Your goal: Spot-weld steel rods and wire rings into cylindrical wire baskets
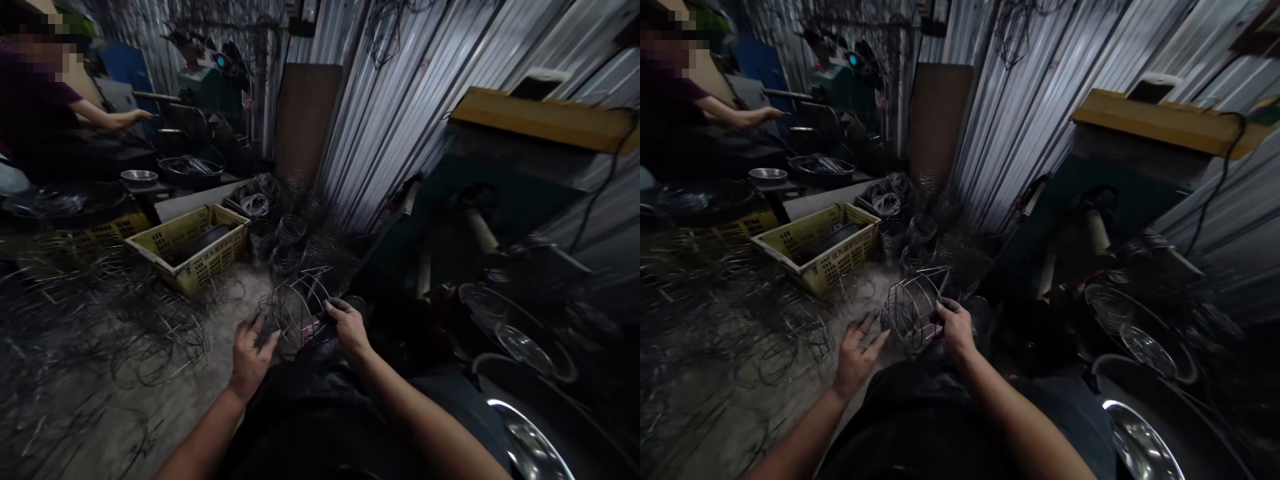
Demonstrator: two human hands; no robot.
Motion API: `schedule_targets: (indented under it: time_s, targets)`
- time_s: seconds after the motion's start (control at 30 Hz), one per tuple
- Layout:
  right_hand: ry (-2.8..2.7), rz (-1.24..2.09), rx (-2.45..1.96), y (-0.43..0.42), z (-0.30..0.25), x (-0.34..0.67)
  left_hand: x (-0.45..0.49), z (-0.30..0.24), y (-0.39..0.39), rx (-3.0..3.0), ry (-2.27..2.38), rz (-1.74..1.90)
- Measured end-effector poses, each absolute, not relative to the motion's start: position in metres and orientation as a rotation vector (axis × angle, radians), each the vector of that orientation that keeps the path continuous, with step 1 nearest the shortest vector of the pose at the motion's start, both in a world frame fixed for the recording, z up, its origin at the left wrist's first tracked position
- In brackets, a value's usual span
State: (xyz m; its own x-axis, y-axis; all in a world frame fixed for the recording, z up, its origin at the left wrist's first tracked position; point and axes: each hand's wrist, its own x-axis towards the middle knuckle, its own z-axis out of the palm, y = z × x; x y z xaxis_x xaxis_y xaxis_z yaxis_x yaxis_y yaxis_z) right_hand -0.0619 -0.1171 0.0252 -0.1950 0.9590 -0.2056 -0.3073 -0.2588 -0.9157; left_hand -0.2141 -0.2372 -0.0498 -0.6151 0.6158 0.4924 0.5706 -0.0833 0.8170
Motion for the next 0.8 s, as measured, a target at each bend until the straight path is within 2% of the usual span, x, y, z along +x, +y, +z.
schedule_targets:
  time_s: [0.2,0.43,0.67,0.8]
  targets:
    - [-0.963,1.647,-1.058,-0.115,0.022,-0.061,-0.199,-0.041,-0.232,1.672,2.013,1.717]
    - [-0.928,1.681,-1.157,-0.129,0.033,-0.06,-0.169,-0.055,-0.225,1.382,1.973,1.483]
    - [-1.223,1.699,-1.342,-0.134,0.022,-0.055,-0.163,-0.046,-0.229,1.389,2.008,1.413]
    - [-1.564,1.557,-1.367,-0.134,0.021,-0.057,-0.174,-0.052,-0.238,1.348,2.019,1.388]
